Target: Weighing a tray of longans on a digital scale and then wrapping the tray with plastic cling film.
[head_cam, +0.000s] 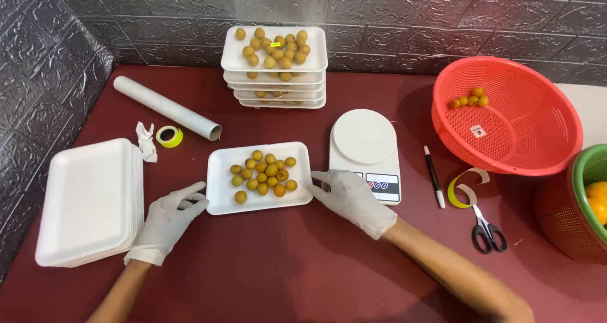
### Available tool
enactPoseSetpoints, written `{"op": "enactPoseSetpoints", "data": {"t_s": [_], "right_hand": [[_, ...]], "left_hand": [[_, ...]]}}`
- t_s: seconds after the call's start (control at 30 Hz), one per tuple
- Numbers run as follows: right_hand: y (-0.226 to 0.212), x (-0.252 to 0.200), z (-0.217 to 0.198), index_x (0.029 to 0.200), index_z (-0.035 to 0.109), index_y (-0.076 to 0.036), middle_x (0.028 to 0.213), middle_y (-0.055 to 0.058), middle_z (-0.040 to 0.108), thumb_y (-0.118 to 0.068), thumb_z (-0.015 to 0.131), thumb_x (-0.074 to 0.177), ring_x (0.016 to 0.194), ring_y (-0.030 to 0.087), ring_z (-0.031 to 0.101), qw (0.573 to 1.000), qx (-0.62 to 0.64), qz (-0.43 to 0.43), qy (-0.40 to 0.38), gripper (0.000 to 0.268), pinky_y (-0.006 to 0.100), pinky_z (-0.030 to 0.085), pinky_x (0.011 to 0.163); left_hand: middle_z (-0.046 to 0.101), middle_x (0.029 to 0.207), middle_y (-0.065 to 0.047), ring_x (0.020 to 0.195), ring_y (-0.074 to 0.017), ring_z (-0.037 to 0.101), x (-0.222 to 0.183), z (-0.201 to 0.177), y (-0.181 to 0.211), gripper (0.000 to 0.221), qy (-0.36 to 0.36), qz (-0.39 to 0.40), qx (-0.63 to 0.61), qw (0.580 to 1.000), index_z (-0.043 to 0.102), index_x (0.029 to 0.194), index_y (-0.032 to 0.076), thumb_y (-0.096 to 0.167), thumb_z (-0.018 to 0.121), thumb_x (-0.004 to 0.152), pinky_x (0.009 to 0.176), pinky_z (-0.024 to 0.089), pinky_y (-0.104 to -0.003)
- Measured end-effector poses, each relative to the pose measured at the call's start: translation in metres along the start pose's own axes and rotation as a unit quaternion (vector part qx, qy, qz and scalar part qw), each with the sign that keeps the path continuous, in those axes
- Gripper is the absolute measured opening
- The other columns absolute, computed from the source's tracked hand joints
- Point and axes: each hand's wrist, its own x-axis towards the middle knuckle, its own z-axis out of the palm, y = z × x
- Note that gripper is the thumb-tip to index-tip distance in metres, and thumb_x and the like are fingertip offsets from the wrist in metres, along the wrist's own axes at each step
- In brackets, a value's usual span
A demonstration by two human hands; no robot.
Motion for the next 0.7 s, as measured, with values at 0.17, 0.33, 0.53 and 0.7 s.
{"op": "enactPoseSetpoints", "data": {"t_s": [0.17, 0.33, 0.53, 0.7], "right_hand": [[0.049, -0.015, 0.027, 0.134, 0.067, -0.027, 0.099, 0.004, 0.069, -0.037, 0.068, 0.094, 0.093, 0.025, 0.07, 0.956, -0.167, -0.197, 0.14, 0.041, 0.04, 0.06, 0.08], [0.074, -0.031, 0.027, 0.117, 0.07, -0.019, 0.108, 0.005, 0.062, -0.026, 0.081, 0.085, 0.082, 0.027, 0.06, 0.889, -0.265, -0.307, 0.214, 0.034, 0.041, 0.048, 0.062], [0.101, -0.036, 0.033, 0.139, 0.059, -0.029, 0.125, 0.0, 0.063, 0.011, 0.056, 0.079, 0.084, 0.024, 0.059, 0.85, -0.338, -0.295, 0.275, 0.072, 0.038, 0.049, 0.075], [0.102, -0.033, 0.028, 0.124, 0.066, -0.019, 0.113, 0.004, 0.064, 0.008, 0.059, 0.085, 0.085, 0.026, 0.062, 0.861, -0.282, -0.311, 0.288, 0.048, 0.039, 0.05, 0.071]], "left_hand": [[0.072, 0.118, -0.008, 0.093, -0.0209, 0.067, -0.03, -0.003, 0.037, 0.048, 0.045, 0.028, 0.052, 0.997, 0.068, 0.138, 0.023, 0.024, 0.079, 0.091, 0.08, 0.058, -0.037], [0.068, 0.111, 0.007, 0.081, -0.0121, 0.055, -0.027, 0.017, 0.042, 0.058, 0.084, 0.137, 0.119, 0.98, 0.066, 0.14, 0.025, 0.023, 0.077, 0.083, 0.092, 0.047, -0.026], [0.067, 0.132, 0.0, 0.121, -0.0158, 0.063, -0.041, 0.068, 0.057, 0.054, 0.088, 0.322, 0.178, 0.926, 0.065, 0.137, 0.024, 0.021, 0.074, 0.084, 0.104, 0.044, -0.031], [0.064, 0.132, -0.006, 0.118, -0.0252, 0.061, -0.051, 0.117, 0.053, 0.053, -0.029, 0.452, 0.25, 0.856, 0.062, 0.136, 0.017, 0.044, 0.067, 0.091, 0.095, 0.049, -0.039]]}}
